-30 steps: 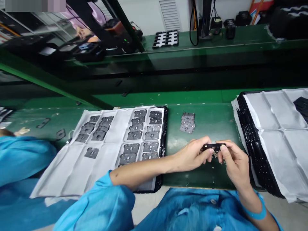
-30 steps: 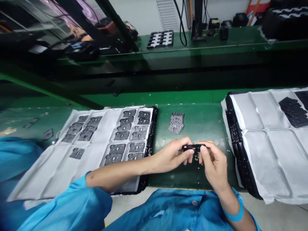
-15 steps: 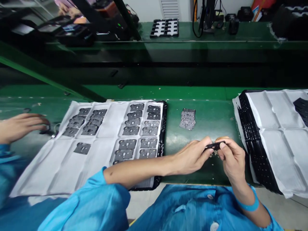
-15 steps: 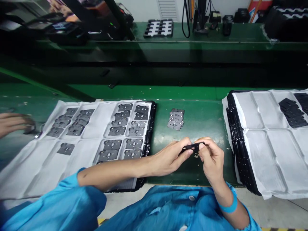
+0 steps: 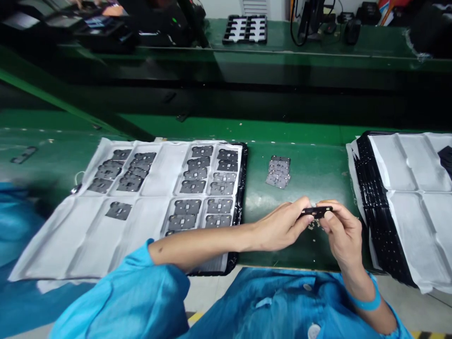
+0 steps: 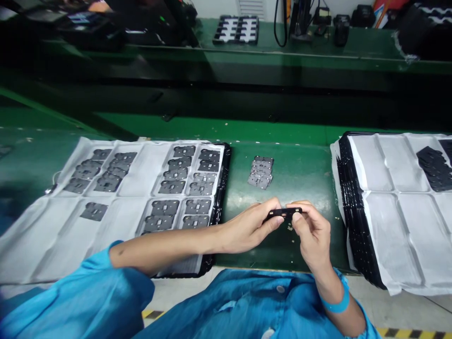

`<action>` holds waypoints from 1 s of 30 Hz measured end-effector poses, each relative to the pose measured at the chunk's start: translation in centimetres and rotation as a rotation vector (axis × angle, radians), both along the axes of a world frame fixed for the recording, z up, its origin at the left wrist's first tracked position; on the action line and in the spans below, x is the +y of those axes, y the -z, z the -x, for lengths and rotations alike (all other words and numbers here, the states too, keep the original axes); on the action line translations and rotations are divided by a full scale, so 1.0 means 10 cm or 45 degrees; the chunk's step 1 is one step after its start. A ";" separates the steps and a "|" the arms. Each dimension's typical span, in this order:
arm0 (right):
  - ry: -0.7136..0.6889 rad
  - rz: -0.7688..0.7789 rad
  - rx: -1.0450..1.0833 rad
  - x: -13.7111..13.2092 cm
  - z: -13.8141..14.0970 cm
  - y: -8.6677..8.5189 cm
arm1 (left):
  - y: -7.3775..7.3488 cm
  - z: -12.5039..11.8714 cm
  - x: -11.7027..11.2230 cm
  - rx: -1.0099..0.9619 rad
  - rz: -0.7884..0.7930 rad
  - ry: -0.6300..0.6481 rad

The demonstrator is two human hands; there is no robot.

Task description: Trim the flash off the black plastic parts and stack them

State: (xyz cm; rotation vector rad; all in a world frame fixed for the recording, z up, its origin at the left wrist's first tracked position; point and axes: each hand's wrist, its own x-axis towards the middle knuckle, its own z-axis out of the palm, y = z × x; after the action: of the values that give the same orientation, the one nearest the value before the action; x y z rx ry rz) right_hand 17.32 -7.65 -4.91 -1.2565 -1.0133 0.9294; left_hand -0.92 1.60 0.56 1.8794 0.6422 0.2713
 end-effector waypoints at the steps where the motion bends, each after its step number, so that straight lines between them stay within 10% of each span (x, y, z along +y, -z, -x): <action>1: 0.000 0.002 0.015 0.00 0.00 0.01 | 0.00 0.00 0.00 0.003 -0.006 0.007; 30: -0.160 0.042 -0.184 -0.04 -0.11 -0.13 | -0.04 -0.03 0.09 -0.081 0.333 -0.084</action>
State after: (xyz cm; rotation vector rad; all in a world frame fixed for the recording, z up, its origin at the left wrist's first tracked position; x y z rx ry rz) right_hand 18.38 -8.01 -3.57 -1.3142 -1.2064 0.9657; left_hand -0.65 2.46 0.96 1.5958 0.6640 0.2744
